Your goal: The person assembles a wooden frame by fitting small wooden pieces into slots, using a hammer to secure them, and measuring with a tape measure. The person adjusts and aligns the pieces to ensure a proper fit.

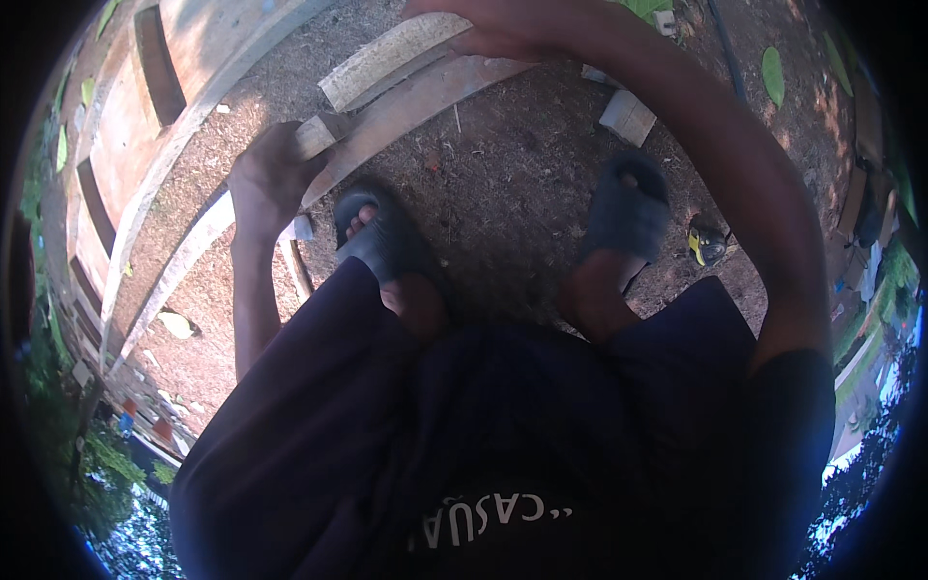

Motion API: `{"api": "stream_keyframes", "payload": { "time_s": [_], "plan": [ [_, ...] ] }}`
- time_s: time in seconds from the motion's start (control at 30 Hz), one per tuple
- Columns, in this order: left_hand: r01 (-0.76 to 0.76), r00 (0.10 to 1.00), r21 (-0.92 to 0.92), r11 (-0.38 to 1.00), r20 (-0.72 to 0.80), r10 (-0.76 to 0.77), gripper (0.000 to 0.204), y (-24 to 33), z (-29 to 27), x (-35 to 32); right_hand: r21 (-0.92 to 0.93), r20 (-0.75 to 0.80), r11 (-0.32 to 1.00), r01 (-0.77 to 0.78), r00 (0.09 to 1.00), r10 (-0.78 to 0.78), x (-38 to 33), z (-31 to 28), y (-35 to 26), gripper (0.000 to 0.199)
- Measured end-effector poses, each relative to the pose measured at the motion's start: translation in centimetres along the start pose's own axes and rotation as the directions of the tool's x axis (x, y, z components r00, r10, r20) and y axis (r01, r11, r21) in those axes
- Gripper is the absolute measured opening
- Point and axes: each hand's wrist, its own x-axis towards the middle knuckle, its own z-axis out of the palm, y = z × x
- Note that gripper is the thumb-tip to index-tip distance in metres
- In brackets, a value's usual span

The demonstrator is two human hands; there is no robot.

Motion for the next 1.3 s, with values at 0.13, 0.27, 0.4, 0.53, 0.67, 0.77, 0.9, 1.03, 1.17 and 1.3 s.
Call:
{"api": "stream_keyframes", "payload": {
  "time_s": [0.13,0.27,0.4,0.53,0.67,0.77,0.9,1.03,1.17,1.3],
  "plan": [
    [-0.016,1.000,0.017,1.000,-0.018,0.017,0.048,0.4,0.2,-1.2,-0.043,-0.106,0.991,0.124,0.986,-0.128,-0.9,1.0,0.2,0.042],
    [-0.037,0.998,-0.085,0.996,-0.054,0.032,0.049,0.2,0.9,-2.3,-0.170,-0.038,0.985,0.005,0.999,-0.011,-3.0,3.1,-0.7,0.053],
    [-0.003,1.000,-0.097,0.995,-0.030,0.000,0.049,0.6,0.8,-2.5,-0.082,-0.045,0.997,-0.015,0.999,0.011,-2.8,4.2,-1.0,0.054],
    [0.018,1.000,-0.104,0.994,-0.019,-0.020,0.048,0.6,0.6,-2.2,-0.119,-0.081,0.993,0.013,0.996,-0.023,-2.5,5.2,-1.2,0.054],
    [0.005,1.000,-0.086,0.996,-0.022,-0.007,0.044,0.4,0.8,-2.2,-0.122,-0.071,0.992,0.007,0.997,-0.016,-1.8,4.6,-2.0,0.053],
    [0.001,1.000,-0.110,0.994,-0.016,-0.003,0.038,0.2,1.0,-2.2,-0.118,-0.086,0.993,0.000,0.996,-0.010,-1.9,5.0,-1.5,0.054],
    [0.000,0.999,-0.110,0.994,-0.032,-0.004,0.036,0.4,1.0,-2.4,-0.084,-0.038,0.996,0.002,0.999,-0.006,-1.5,4.5,-1.8,0.055],
    [-0.087,0.990,-0.114,0.990,-0.121,0.073,0.044,0.1,1.5,-2.3,-0.120,-0.061,0.992,0.036,0.997,-0.043,-1.7,4.8,-1.7,0.056],
    [-0.068,0.994,-0.104,0.992,-0.087,0.059,0.045,0.2,1.0,-2.5,-0.159,-0.068,0.987,0.035,0.997,-0.046,-1.6,4.6,-2.4,0.056],
    [-0.046,0.998,-0.128,0.991,-0.038,0.041,0.046,-0.1,1.2,-2.8,-0.141,-0.032,0.990,0.018,0.999,-0.022,-1.4,4.1,-3.1,0.055]
  ]
}}
